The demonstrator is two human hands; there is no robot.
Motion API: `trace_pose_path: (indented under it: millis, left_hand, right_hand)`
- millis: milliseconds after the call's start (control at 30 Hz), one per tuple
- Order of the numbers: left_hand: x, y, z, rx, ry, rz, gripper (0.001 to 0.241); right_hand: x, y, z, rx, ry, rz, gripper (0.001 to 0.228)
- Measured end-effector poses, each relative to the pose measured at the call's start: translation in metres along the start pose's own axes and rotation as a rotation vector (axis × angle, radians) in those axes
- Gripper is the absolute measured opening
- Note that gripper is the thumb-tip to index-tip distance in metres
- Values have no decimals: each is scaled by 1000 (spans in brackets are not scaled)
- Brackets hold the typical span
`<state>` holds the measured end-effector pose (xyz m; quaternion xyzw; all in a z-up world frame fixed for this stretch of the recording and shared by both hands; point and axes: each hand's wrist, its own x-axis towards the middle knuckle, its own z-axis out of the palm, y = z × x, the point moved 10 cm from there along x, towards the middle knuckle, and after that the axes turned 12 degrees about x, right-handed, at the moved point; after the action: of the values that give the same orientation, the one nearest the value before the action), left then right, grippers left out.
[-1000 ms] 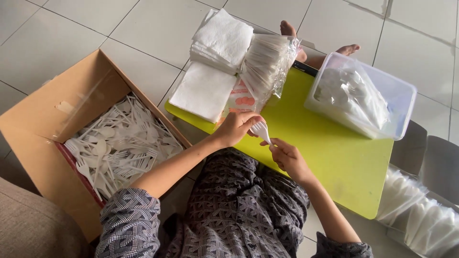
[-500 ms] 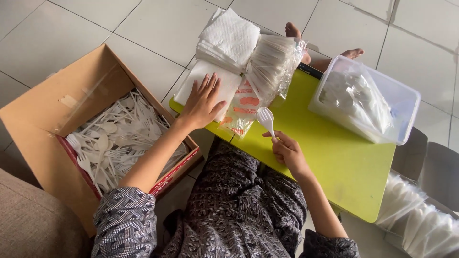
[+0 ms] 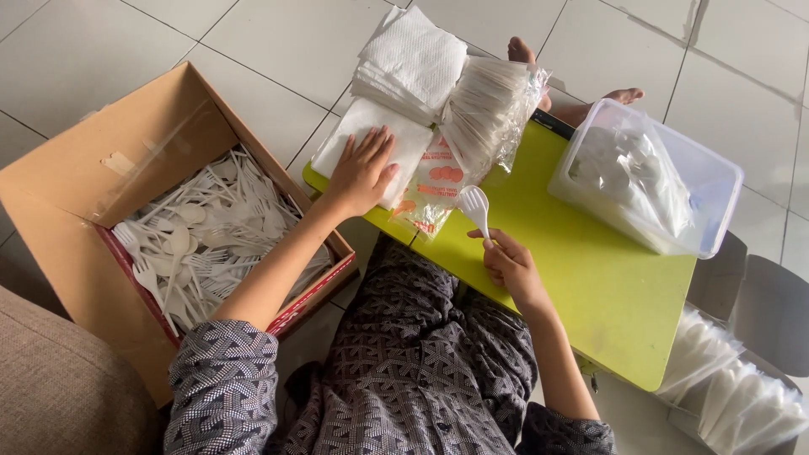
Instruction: Wrapping individual plastic spoons in paper napkins and then sliding the wrapped spoons into clear plastic sleeves.
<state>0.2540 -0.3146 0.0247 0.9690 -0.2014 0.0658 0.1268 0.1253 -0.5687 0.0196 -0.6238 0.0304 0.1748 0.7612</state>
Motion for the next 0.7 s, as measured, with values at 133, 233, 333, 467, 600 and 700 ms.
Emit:
trace_pose_path:
  millis: [133,233,333,467,600,700]
  left_hand:
    - [4,-7,-8,-109,-1,-31,64]
    - [2,-5,-23,-199,25,-41,61]
    - [-3,2,-48,-721,41,-177,65]
    - [-21,24,-83,-1384,271,-428,69]
    - [-5,88,-106,-1963,190,-85,59]
    - [0,133,-98,-1920,48,132,58]
  right_hand:
    - [-4,-7,3,17,19,-25,32]
    - [-5,-6,-1,78,54,-50,32]
    - [-2,-8,-8,115,82,-110,33]
    - [-6,-8,-9,157,94,-142,31]
    - [-9,-11,-15,249,117,-186,32]
    - [-14,-5,-46,425,266,-372,32]
